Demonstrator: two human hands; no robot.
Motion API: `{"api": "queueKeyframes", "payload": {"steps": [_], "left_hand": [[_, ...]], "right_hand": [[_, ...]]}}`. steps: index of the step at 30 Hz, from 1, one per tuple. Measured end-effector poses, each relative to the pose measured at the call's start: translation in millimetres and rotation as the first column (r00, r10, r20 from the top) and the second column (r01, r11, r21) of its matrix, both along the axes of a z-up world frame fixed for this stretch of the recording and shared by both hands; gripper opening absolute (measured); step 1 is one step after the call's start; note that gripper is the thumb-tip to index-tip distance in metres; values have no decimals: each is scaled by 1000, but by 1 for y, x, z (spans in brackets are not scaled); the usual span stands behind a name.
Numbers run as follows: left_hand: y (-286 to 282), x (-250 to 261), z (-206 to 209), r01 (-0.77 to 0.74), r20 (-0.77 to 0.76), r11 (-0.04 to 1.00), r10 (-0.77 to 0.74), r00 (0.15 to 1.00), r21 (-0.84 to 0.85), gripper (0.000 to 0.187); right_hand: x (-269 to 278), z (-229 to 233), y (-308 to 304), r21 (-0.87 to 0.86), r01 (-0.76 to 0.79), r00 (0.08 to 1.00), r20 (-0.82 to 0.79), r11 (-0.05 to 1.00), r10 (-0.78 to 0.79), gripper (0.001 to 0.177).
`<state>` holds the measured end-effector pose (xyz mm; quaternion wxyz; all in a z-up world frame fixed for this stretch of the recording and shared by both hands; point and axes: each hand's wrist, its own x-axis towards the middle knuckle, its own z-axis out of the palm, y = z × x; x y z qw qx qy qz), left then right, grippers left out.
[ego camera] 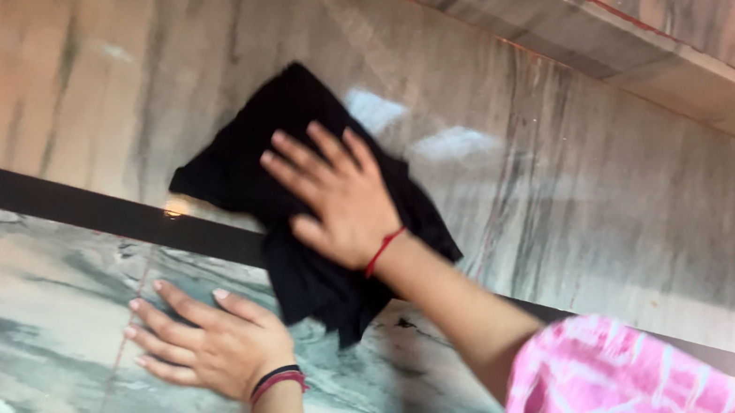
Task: The person wipes a marble floor with a black cloth, then dips the cloth into a yellow bucket of water to rinse and wring it out. After wringing, the person unfolds the cloth and resumes wiping the floor surface.
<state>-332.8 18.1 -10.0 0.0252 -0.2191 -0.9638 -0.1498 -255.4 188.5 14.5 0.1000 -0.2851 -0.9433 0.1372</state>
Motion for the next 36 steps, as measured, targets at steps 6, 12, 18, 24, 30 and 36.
{"api": "queueKeyframes", "payload": {"steps": [6, 12, 18, 24, 30, 36], "left_hand": [[0, 1, 1, 10, 47, 1000, -10, 999, 1, 66], [1, 0, -7, 30, 18, 1000, -30, 999, 8, 65], [8, -2, -1, 16, -18, 1000, -16, 1000, 11, 65], [2, 4, 2, 6, -1, 1000, -6, 1000, -3, 63], [4, 0, -3, -13, -15, 1000, 13, 1000, -8, 63], [4, -1, -2, -33, -12, 999, 33, 999, -10, 62]], "right_hand": [[118, -12, 72, 99, 248, 967, 36, 964, -253, 79], [312, -35, 88, 197, 605, 782, 35, 772, -622, 75], [350, -77, -44, 338, 903, 267, 42, 265, -963, 72], [206, -67, -98, 272, 859, 418, 120, 434, -901, 84], [83, -33, -79, 192, 693, 690, 103, 695, -717, 85], [-8, -11, -56, 86, 404, 910, 66, 911, -409, 84]]}}
